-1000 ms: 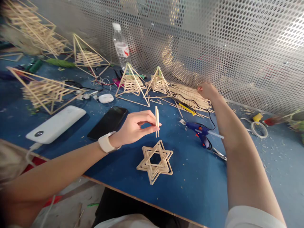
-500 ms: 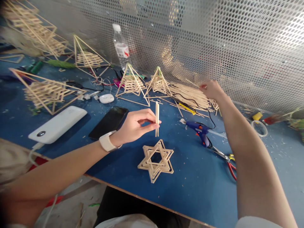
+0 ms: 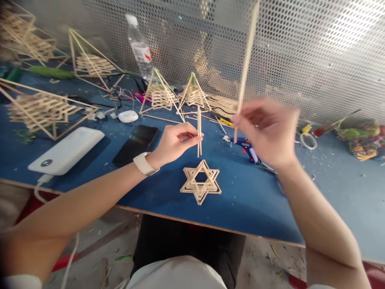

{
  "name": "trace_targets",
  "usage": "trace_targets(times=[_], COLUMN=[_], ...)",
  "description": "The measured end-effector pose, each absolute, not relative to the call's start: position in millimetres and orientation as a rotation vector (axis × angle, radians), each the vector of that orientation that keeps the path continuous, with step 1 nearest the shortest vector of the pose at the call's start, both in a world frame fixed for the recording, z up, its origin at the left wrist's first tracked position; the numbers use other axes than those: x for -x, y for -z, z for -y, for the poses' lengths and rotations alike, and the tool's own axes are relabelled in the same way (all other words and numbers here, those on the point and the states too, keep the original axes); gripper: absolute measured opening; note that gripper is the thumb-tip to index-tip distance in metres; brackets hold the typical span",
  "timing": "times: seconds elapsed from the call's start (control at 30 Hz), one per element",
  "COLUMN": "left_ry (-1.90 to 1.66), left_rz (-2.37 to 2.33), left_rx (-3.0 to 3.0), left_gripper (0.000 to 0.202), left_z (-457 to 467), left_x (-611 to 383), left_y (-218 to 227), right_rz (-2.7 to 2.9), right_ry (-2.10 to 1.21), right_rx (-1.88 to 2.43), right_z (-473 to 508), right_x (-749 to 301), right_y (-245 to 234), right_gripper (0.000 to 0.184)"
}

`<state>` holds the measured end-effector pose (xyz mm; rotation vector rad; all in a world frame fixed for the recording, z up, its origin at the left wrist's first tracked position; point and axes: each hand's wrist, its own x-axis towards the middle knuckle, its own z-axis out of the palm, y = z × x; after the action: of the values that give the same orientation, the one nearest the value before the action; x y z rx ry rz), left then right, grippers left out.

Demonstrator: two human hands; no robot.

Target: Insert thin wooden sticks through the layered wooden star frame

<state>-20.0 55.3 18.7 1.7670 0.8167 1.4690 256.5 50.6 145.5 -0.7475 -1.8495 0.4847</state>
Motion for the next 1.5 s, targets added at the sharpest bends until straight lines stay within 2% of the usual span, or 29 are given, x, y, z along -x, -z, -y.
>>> trace_targets(times=[0.1, 0.17, 0.37, 0.57, 0.83, 1.07, 1.33, 1.5], left_ry=[-1.473, -1.469, -1.429, -1.386, -1.414, -1.497, -1.478, -1.506], left_rz=[-0.785, -0.748, -0.726, -0.739, -0.694, -0.706, -0.676, -0.644], left_rx=[-1.790, -1.822, -1.811, -1.811, -1.928, -1.902, -1.894, -1.873], left_gripper=[0.025, 0.025, 0.033, 0.042, 0.060, 0.046, 0.041, 0.024], left_z=[-54.1, -54.0, -56.2, -61.1, -87.6, -69.5, -59.8, -55.8], left_x=[17.8, 16.3, 11.5, 0.3, -14.9, -8.9, -11.2, -15.6], left_y=[-17.6, -16.2, -8.9, -12.8, -18.0, -6.0, -6.2, -7.1], right_rz=[1.816, 1.794, 1.765, 1.684, 1.642, 1.669, 1.658, 1.671], right_ry=[-0.662, -0.709, -0.770, -0.966, -0.995, -0.977, -0.908, -0.849], right_rx=[0.920, 0.983, 0.956, 0.862, 0.861, 0.889, 0.857, 0.881], right_z=[-30.4, -28.9, -40.6, -47.4, -46.1, -39.9, -35.7, -29.8], right_x=[-239.5, -236.1, -237.9, -251.3, -257.1, -253.5, -244.7, -238.9], right_y=[-84.4, -52.7, -12.3, 1.8, 3.0, 0.7, 0.5, 1.2], right_gripper=[0.016, 0.021, 0.025, 0.039, 0.046, 0.044, 0.035, 0.028])
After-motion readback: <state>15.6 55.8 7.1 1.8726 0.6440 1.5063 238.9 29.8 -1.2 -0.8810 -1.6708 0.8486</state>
